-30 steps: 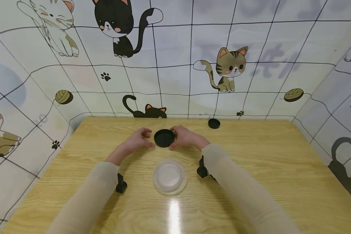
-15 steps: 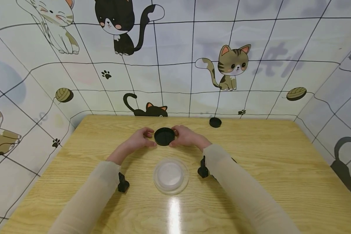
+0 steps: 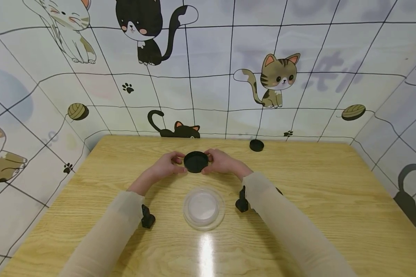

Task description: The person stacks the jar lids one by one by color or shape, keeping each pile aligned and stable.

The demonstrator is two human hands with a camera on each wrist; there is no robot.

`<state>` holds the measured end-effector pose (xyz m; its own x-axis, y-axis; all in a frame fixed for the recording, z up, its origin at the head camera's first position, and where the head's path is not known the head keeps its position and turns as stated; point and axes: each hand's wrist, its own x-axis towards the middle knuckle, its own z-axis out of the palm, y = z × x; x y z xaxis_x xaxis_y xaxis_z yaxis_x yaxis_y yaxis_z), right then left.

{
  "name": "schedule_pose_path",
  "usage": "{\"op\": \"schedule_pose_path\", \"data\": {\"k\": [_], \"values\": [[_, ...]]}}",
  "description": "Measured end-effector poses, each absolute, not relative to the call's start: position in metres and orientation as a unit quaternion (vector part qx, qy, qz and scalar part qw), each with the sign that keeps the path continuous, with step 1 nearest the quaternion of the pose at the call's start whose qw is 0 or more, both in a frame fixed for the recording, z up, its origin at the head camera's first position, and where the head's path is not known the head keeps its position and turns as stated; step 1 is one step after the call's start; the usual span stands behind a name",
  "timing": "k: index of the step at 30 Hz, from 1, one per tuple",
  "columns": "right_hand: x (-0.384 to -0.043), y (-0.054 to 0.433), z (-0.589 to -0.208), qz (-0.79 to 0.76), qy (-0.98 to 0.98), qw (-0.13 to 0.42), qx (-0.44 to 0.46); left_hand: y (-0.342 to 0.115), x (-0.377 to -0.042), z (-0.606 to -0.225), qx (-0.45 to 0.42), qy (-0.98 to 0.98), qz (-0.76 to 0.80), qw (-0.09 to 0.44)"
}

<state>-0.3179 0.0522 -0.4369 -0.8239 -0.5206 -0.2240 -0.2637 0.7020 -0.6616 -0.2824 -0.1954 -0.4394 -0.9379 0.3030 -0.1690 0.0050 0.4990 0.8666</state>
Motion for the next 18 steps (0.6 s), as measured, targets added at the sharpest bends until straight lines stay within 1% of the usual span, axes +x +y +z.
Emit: {"op": "schedule_pose_path", "data": {"k": [8,18], "values": [[-0.3127,0.0529,-0.4371,-0.369,0.879,0.212,-0.215,-0.1934,-0.2820,-0.4370,0.088,0.852,0.492,0.157],[-0.3096,0.0535,-0.4366,-0.378,0.876,0.207,-0.216,-0.1929,-0.2811,-0.4405,0.090,0.854,0.489,0.153]]}}
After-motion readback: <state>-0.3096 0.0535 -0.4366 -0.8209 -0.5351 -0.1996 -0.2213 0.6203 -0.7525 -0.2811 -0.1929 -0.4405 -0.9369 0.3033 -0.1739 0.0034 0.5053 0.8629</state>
